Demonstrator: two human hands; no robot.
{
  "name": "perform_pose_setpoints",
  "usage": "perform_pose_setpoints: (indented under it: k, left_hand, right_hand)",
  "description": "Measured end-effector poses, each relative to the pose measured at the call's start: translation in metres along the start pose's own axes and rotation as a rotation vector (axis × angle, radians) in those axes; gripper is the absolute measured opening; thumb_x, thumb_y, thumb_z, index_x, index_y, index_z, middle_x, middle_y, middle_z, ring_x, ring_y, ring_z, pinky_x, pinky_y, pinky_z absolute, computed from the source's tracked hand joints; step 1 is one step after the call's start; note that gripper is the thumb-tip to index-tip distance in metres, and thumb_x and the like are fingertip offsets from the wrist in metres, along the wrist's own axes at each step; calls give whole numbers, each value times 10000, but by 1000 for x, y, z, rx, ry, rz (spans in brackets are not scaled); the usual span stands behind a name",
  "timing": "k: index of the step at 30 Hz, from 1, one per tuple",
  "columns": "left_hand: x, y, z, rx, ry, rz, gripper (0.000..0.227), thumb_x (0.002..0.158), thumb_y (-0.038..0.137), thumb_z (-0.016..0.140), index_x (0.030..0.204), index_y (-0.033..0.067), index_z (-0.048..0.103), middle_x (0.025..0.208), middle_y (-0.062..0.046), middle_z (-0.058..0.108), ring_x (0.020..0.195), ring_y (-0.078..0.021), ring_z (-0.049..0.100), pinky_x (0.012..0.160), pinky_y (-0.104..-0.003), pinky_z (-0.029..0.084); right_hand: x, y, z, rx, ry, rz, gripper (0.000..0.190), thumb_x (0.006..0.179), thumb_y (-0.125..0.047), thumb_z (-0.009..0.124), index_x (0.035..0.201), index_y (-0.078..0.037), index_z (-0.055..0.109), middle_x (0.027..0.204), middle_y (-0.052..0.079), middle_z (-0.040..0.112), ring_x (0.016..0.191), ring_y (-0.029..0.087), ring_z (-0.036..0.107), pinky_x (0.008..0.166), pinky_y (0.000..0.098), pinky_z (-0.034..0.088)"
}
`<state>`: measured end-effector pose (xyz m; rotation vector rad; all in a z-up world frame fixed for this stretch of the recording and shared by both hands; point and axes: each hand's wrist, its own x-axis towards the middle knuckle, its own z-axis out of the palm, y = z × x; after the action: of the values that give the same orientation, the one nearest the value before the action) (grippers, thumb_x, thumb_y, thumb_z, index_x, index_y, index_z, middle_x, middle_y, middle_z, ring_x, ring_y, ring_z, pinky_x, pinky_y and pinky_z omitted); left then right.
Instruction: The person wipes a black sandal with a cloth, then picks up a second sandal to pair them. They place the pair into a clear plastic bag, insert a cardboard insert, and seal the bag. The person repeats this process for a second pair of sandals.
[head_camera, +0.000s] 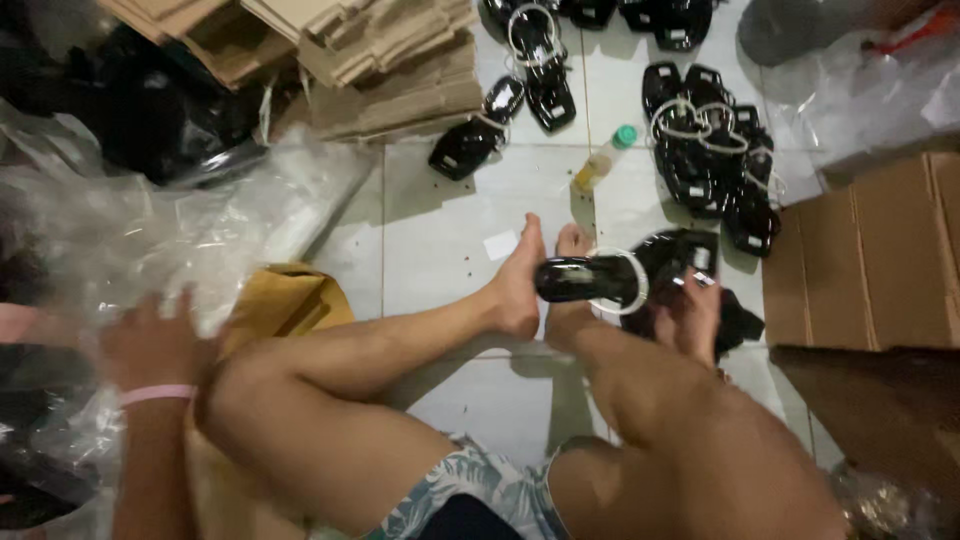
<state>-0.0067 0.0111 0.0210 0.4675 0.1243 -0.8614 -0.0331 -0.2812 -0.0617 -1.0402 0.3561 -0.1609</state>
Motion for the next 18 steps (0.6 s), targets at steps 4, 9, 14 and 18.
perform_pose_setpoints:
  k: [4, 9, 14, 18]
  left_hand:
    - [15, 28, 13, -71, 493, -244, 884, 865, 811, 212, 1612, 343, 145, 1693, 78, 184, 1518, -212, 228, 1203, -557, 253]
    - [22, 30, -37, 487, 69, 253, 991, 1009, 749, 349, 1664, 110, -32, 1767, 84, -9, 1614, -66, 8, 1316, -282, 100]
    - [19, 108, -151, 1712, 750, 603, 1113, 718, 586, 782, 1558, 7, 336, 1486, -238, 379, 1372, -390, 359, 1163, -450, 330]
    - [95, 130, -192, 2057, 1194, 429, 1185, 587, 612, 914, 1439, -55, 430, 1387, -332, 466, 1288, -514, 424, 1096, -573, 338]
  right_hand:
    - [4, -59, 16, 56, 49, -141, 725, 1045, -100, 636, 1622, -336, 267, 1368, 62, 610, 1136, 232, 654, 867, 403, 589]
    - [72, -124, 39, 219, -44, -303, 613, 1149, -22, 592, 1657, -167, 281, 1380, 150, 560, 1238, 331, 611, 1127, 491, 578]
    - [206, -181, 82, 164, -166, -121, 498, 1131, -86, 520, 1572, 7, 308, 1342, 181, 581, 1249, 322, 617, 1125, 455, 546]
    - [282, -159, 94, -211, -119, 55, 612, 1086, -153, 607, 1605, 8, 327, 1401, 170, 595, 1252, 323, 668, 1001, 456, 629]
